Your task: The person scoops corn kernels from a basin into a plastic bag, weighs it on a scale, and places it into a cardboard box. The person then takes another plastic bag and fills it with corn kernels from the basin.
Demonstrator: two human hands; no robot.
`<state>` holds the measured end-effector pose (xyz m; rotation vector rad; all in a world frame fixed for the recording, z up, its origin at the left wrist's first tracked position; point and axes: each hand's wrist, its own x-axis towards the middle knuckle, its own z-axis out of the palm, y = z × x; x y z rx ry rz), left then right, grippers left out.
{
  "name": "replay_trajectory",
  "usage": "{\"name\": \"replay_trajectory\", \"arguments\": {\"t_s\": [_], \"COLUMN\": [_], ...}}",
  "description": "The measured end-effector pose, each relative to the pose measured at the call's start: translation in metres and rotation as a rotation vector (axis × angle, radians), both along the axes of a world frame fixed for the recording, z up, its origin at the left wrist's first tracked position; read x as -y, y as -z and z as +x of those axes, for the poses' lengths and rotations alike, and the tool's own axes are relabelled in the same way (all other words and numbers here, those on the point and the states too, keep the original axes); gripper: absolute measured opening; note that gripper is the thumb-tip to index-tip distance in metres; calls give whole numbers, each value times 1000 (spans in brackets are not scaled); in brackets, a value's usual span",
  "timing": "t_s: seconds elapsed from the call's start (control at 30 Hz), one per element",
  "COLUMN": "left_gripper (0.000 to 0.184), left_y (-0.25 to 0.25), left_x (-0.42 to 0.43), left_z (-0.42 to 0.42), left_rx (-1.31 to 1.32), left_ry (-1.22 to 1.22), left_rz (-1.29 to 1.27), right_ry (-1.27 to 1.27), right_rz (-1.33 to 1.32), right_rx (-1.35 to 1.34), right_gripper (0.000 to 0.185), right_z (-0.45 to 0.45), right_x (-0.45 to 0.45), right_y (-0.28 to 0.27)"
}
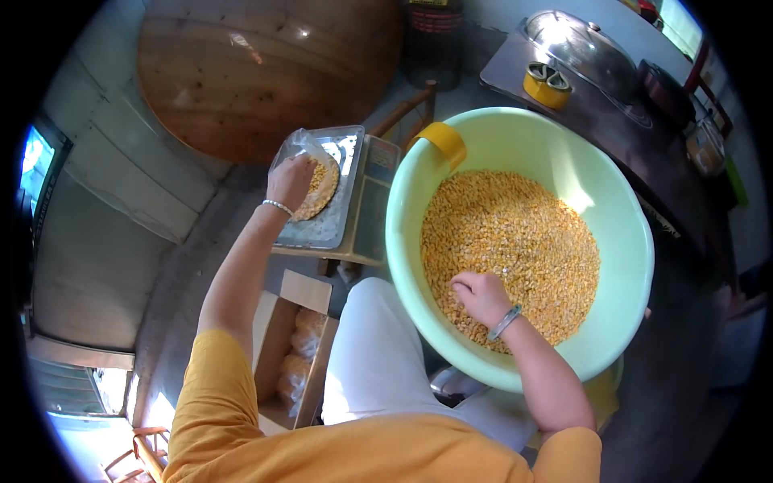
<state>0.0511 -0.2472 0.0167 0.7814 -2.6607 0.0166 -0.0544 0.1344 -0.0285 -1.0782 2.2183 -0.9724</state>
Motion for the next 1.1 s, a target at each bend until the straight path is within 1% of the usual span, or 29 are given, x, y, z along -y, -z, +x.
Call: {"name": "replay_trajectory", "arguments": {"t_s": [0.07,0.1,0.13,0.17,0.2,0.23,0.27,0.3,0.33,0.37,0.4,0.47,0.5,0.53,0.6,0.63,0.67,0.73,0.77,0.83,0.87,0.97,1.0,1.07,1.1], "left_gripper": [22,23,23,21,19,17,17,18,20,21,22,20,19,19,18,18,18,18,19,20,20,22,22,20,21], "left_y": [-24,-32,-30,-37,-29,-23,-19,-19,12,4,6,17,19,21,26,39,59,61,62,60,60,58,53,51,50], "left_x": [-48,-71,-90,-117,-134,-152,-174,-195,-203,-225,-238,-259,-267,-273,-283,-282,-278,-276,-276,-277,-277,-278,-280,-282,-282], "left_z": [0,-2,-11,-16,-24,-33,-40,-44,-60,-59,-62,-70,-72,-74,-78,-81,-86,-82,-82,-81,-81,-80,-79,-78,-77], "left_rx": [-68,-90,-165,-169,-239,-243,-182,-106,-111,-36,29,190,261,299,377,441,506,641,609,549,530,490,486,469,505], "left_ry": [112,237,212,280,359,464,440,472,582,539,576,630,649,617,553,567,581,619,619,619,565,435,412,379,406], "left_rz": [34,-42,154,144,203,217,235,244,166,259,288,302,321,344,390,378,366,374,357,325,326,353,379,421,411], "right_ry": [95,143,113,144,174,204,229,257,286,313,341,306,286,321,271,246,279,263,255,202,176,127,79,23,-8], "right_rz": [16,27,-67,-76,-85,-95,-94,-102,-111,-118,-98,-149,-174,-140,-139,-140,-68,-50,-40,-40,-40,215,293,309,318], "right_rx": [100,150,35,44,52,58,76,72,69,65,81,-60,-132,-88,-271,-361,-277,-249,-235,-337,-388,-249,-302,-240,-210], "right_gripper": [14,14,14,14,15,15,15,15,15,15,14,13,13,12,12,12,11,11,11,12,12,14,15,15,15], "right_z": [-1,-2,-9,-11,-14,-18,-24,-27,-30,-32,-34,-49,-50,-49,-51,-49,-46,-46,-47,-43,-41,-35,-31,-31,-29], "right_x": [1,1,-2,-3,-4,-4,-6,-8,-9,-10,-11,-13,-12,-14,-16,-16,-16,-14,-14,-14,-14,-13,-13,-15,-16], "right_y": [-15,-21,-9,-9,-11,-12,-7,-5,-5,-6,-9,18,19,18,26,23,19,23,25,23,22,10,5,13,15]}}
